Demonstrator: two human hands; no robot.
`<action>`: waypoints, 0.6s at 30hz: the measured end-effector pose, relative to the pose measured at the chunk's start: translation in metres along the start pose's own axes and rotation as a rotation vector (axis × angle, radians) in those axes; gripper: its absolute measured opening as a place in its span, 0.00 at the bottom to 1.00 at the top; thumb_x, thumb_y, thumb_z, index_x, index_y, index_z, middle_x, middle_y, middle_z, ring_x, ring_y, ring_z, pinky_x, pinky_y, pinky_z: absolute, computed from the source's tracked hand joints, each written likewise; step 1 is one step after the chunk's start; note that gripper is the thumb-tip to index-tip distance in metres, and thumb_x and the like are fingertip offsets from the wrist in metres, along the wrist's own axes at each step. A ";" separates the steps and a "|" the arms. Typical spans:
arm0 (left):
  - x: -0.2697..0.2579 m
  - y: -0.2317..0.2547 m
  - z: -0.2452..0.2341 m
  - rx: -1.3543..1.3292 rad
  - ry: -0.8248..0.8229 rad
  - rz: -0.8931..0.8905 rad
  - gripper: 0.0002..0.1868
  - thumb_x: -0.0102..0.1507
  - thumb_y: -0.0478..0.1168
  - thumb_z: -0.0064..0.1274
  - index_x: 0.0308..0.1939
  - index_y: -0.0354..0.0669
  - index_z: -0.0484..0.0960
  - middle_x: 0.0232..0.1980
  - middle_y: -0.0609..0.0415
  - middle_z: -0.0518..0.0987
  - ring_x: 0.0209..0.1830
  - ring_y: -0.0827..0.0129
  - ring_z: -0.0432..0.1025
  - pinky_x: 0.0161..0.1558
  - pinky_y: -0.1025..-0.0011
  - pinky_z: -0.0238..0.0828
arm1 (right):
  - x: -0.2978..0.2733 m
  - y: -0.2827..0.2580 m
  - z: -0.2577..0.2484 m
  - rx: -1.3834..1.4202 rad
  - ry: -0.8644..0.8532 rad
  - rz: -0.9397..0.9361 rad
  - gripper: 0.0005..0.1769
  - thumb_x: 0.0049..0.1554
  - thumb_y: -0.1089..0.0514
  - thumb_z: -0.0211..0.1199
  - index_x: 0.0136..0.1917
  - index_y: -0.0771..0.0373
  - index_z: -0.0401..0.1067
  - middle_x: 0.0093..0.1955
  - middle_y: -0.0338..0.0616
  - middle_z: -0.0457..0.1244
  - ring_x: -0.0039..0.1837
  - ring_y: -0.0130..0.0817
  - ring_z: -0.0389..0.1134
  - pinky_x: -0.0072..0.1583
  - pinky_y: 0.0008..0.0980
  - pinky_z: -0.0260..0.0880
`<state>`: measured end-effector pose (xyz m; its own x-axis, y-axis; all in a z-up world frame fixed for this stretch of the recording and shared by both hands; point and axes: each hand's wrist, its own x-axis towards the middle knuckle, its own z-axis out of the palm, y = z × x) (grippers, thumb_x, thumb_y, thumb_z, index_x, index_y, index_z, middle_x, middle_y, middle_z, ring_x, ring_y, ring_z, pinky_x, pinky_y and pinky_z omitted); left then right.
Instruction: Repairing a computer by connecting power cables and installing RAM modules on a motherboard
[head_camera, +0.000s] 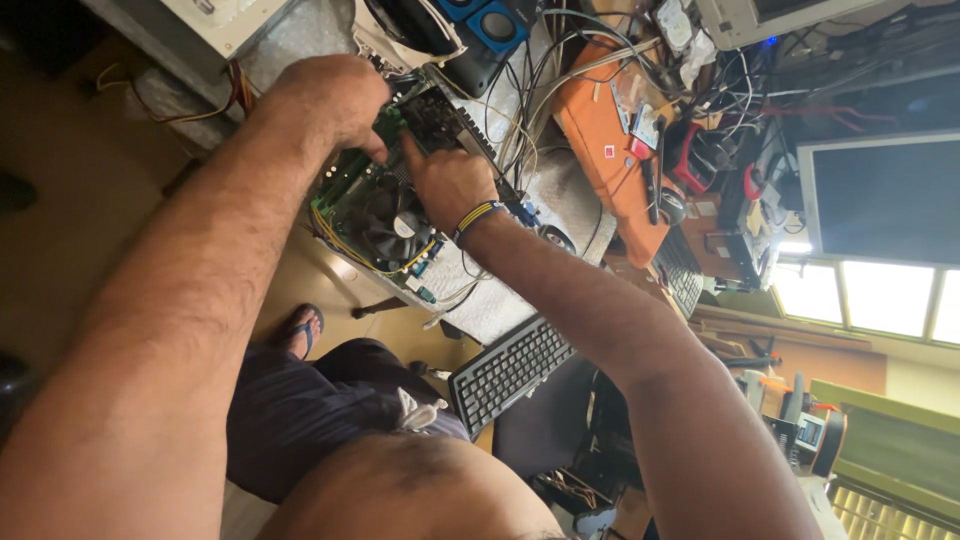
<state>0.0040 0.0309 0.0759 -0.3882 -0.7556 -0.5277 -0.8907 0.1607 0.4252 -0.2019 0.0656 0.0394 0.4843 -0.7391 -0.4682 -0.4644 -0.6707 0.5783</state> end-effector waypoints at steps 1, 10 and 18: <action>-0.001 0.000 0.000 -0.003 0.003 0.011 0.40 0.56 0.62 0.67 0.61 0.36 0.80 0.64 0.43 0.77 0.61 0.48 0.75 0.58 0.52 0.77 | -0.001 0.001 -0.003 0.005 -0.008 -0.013 0.37 0.62 0.59 0.54 0.83 0.48 0.50 0.36 0.41 0.66 0.34 0.39 0.69 0.29 0.40 0.68; 0.003 -0.001 0.001 0.028 0.032 0.009 0.39 0.56 0.65 0.68 0.57 0.36 0.85 0.59 0.46 0.81 0.55 0.51 0.79 0.51 0.56 0.80 | -0.003 0.001 -0.002 -0.064 -0.002 -0.021 0.36 0.65 0.57 0.51 0.84 0.50 0.48 0.32 0.37 0.64 0.31 0.34 0.66 0.29 0.36 0.66; 0.005 0.002 0.003 -0.010 -0.020 -0.035 0.41 0.56 0.62 0.68 0.62 0.35 0.81 0.63 0.42 0.79 0.60 0.45 0.76 0.59 0.50 0.77 | 0.004 -0.002 0.006 -0.048 0.003 -0.004 0.39 0.62 0.60 0.53 0.84 0.52 0.47 0.33 0.38 0.65 0.30 0.35 0.67 0.27 0.38 0.64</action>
<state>-0.0001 0.0297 0.0722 -0.3614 -0.7475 -0.5573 -0.9015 0.1275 0.4136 -0.2033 0.0637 0.0323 0.4885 -0.7363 -0.4682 -0.4266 -0.6696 0.6079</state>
